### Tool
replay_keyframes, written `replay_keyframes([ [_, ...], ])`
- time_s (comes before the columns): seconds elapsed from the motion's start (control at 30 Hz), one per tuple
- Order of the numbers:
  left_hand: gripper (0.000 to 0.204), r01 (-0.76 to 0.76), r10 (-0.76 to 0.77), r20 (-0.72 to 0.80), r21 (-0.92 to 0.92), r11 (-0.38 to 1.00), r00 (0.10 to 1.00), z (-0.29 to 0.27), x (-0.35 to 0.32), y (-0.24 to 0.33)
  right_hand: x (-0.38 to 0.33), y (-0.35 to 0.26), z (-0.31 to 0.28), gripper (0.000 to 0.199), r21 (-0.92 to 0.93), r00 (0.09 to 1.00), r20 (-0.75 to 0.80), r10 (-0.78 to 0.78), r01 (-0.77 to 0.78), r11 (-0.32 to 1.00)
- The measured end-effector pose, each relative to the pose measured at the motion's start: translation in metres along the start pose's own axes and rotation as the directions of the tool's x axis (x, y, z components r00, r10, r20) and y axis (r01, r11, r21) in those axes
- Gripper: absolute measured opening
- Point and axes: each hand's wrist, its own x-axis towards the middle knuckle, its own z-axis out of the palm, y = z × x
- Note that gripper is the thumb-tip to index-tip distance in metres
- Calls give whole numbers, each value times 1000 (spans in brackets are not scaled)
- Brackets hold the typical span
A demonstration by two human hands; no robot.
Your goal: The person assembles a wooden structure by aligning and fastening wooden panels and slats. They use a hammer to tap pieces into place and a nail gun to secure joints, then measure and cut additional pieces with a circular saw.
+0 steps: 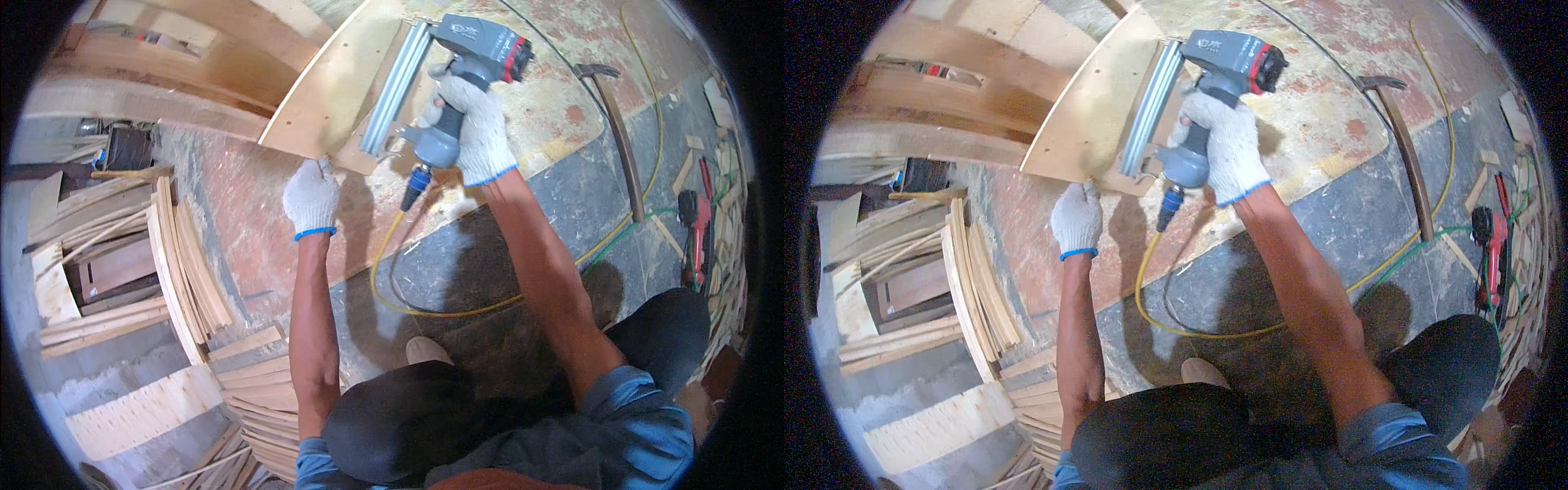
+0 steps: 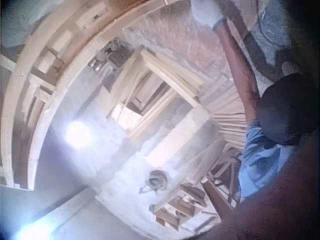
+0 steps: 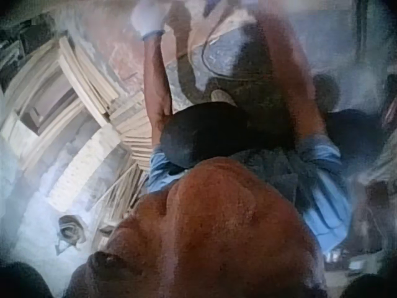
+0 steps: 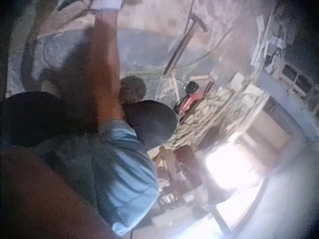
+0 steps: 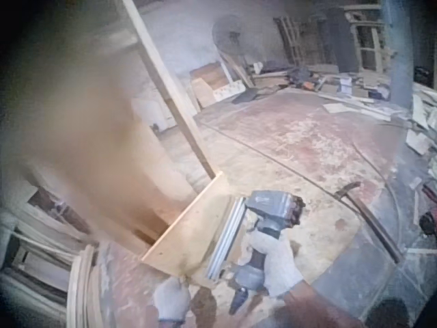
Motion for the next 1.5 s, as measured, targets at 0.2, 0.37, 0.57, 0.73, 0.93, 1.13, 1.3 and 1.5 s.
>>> replay_keyframes([
  [0.2,40,-3,3,0,36,999,1000,2,2,-2,-37,4,23,31,-198,997,78,30,-15,980],
  [0.37,40,-18,18,1,17,1000,1000,1,0,-6,-61,18,42,31,-314,989,139,40,6,949],
  [0.57,40,-19,19,44,-3,1000,999,0,6,-6,-65,43,50,28,-373,999,13,47,-39,927],
  [0.73,44,-57,57,42,2,998,997,-1,10,-7,-64,33,32,31,-312,995,86,49,-20,950],
  [0.93,45,-63,62,55,5,998,997,4,9,-11,-66,52,27,27,-355,995,26,92,-77,932],
  [1.13,41,-29,30,106,-12,1000,994,-8,9,-5,-63,56,15,25,-293,995,-40,91,-99,951],
  [1.3,42,-40,43,98,-29,999,994,-2,9,-8,-70,68,-11,23,-226,991,-95,96,-115,967],
  [1.5,45,-55,57,92,-25,998,994,-2,6,-9,-68,80,-13,22,-156,988,-82,130,-141,978],
])
